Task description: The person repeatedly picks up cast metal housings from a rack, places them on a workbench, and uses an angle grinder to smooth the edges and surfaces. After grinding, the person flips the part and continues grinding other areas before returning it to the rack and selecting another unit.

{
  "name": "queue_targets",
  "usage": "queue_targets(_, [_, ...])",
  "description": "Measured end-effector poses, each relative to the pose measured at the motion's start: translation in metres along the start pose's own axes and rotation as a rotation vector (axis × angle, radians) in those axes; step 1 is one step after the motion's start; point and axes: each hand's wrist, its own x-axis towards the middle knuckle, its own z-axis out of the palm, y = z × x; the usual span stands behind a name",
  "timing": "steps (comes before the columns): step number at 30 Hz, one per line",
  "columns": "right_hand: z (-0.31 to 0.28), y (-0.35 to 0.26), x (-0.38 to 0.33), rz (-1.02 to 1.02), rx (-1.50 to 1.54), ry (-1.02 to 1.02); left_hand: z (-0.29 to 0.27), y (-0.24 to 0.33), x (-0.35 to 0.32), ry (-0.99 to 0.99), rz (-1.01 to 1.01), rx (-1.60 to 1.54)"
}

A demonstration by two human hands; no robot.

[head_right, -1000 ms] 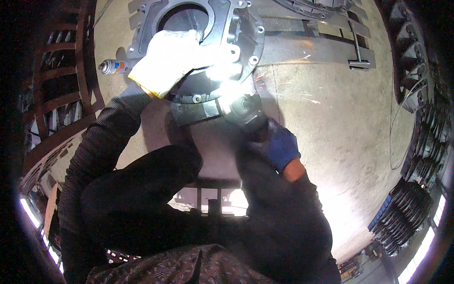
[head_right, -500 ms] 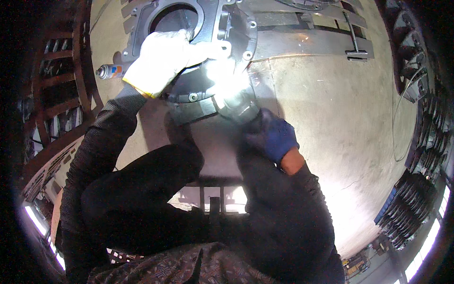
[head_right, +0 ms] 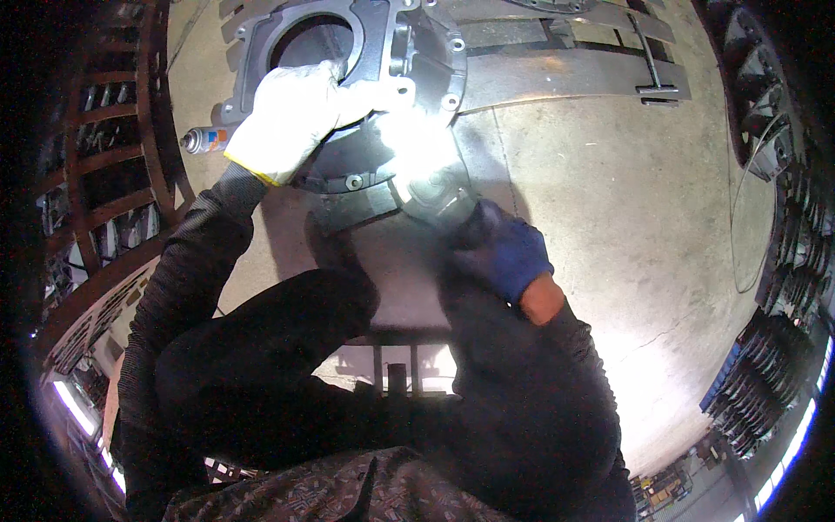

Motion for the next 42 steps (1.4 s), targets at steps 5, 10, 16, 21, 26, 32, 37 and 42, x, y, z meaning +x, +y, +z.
queue_targets(5, [0.004, -0.009, 0.008, -0.010, -0.055, 0.025, -0.003, 0.000, -0.001, 0.010, 0.051, 0.036])
queue_targets(10, [0.004, -0.013, 0.010, -0.013, -0.090, 0.031, -0.002, -0.005, -0.004, -0.038, 0.089, 0.067])
queue_targets(16, [-0.006, -0.009, -0.007, 0.108, 0.007, -0.056, 0.013, -0.012, -0.008, 0.022, 0.095, 0.087])
queue_targets(21, [-0.001, -0.010, -0.001, 0.067, -0.033, -0.013, 0.014, -0.016, -0.009, 0.111, 0.198, 0.099])
queue_targets(26, [0.003, -0.015, 0.012, 0.022, -0.099, 0.002, 0.006, -0.007, -0.008, 0.047, 0.153, 0.105])
queue_targets(32, [-0.001, -0.013, 0.000, 0.059, -0.015, -0.001, -0.001, -0.007, -0.006, -0.008, 0.136, 0.102])
queue_targets(37, [-0.005, 0.005, -0.023, 0.108, 0.086, 0.034, 0.003, -0.009, -0.007, -0.044, 0.069, 0.050])
queue_targets(42, [-0.003, 0.010, -0.018, 0.096, 0.031, 0.023, 0.004, -0.009, -0.008, 0.032, 0.173, 0.127])
